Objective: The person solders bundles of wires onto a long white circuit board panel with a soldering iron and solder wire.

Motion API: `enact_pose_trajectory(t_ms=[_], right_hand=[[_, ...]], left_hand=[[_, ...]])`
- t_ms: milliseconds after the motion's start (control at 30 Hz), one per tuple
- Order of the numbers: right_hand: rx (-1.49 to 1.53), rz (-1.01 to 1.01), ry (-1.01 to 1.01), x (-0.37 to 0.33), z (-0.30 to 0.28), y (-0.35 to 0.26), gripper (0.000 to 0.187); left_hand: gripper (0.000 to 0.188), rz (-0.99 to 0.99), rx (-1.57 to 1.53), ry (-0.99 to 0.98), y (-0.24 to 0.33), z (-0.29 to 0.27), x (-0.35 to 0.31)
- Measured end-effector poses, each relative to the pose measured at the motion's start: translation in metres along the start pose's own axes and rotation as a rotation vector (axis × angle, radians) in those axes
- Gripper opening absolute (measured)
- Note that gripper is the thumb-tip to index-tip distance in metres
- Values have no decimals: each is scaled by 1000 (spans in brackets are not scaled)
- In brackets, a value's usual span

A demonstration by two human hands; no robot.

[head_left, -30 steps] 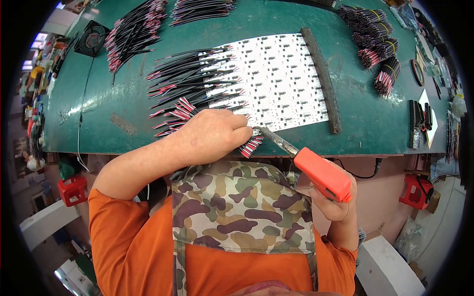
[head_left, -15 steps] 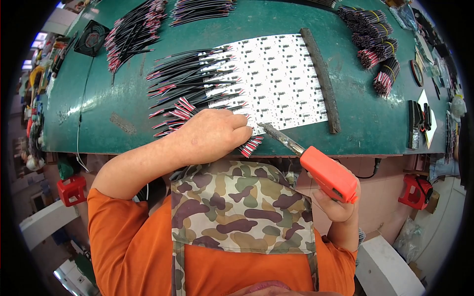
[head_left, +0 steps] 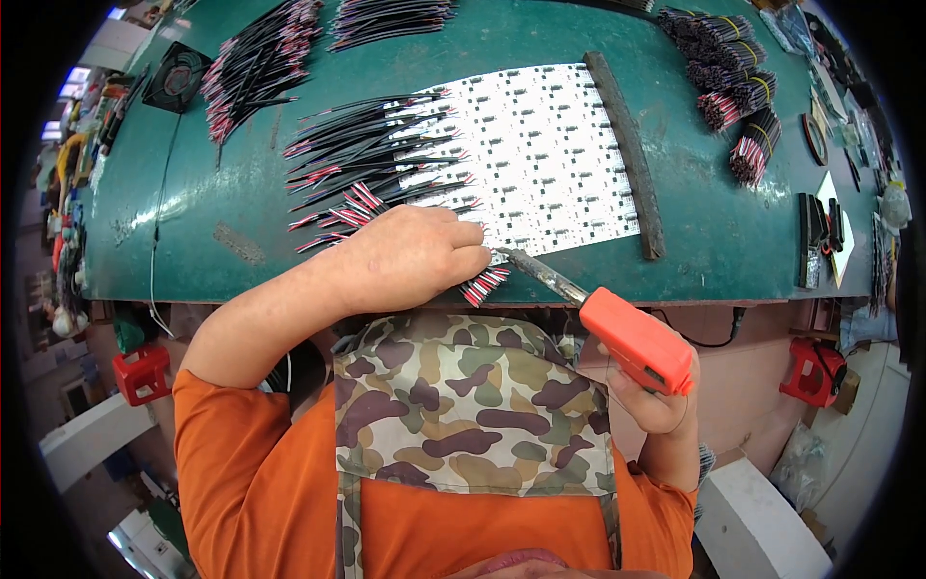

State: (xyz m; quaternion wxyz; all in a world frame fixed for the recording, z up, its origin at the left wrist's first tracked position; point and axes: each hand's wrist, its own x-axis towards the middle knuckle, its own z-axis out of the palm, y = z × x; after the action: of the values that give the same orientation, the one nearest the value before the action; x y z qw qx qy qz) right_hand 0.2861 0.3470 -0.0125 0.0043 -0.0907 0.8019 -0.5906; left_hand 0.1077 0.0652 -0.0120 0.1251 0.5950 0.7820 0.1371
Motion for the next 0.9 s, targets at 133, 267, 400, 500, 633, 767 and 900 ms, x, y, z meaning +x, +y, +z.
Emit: enact_pose_trajectory(t_ms=[133, 267, 400, 500, 633, 767, 900], right_hand=[[39, 29, -19, 6, 0, -9, 44], [-7, -25, -50, 5, -1, -6, 46], [-18, -67, -17, -1, 0, 2, 51], [-28, -112, -42, 1, -1, 2, 54], [-83, -105, -72, 4, -2, -2, 53], [-72, -95, -12, -1, 1, 1, 49], [-43, -91, -18, 1, 1, -2, 47]], left_hand=[[10, 8, 3, -8, 0, 0, 1], [10, 15, 9, -23, 0, 0, 0], [22, 39, 35, -17, -1, 0, 1], [15, 26, 25, -28, 0, -1, 2], [10, 13, 15, -51, 1, -2, 2], [22, 39, 36, -27, -1, 0, 2], [23, 39, 40, -33, -1, 0, 3]])
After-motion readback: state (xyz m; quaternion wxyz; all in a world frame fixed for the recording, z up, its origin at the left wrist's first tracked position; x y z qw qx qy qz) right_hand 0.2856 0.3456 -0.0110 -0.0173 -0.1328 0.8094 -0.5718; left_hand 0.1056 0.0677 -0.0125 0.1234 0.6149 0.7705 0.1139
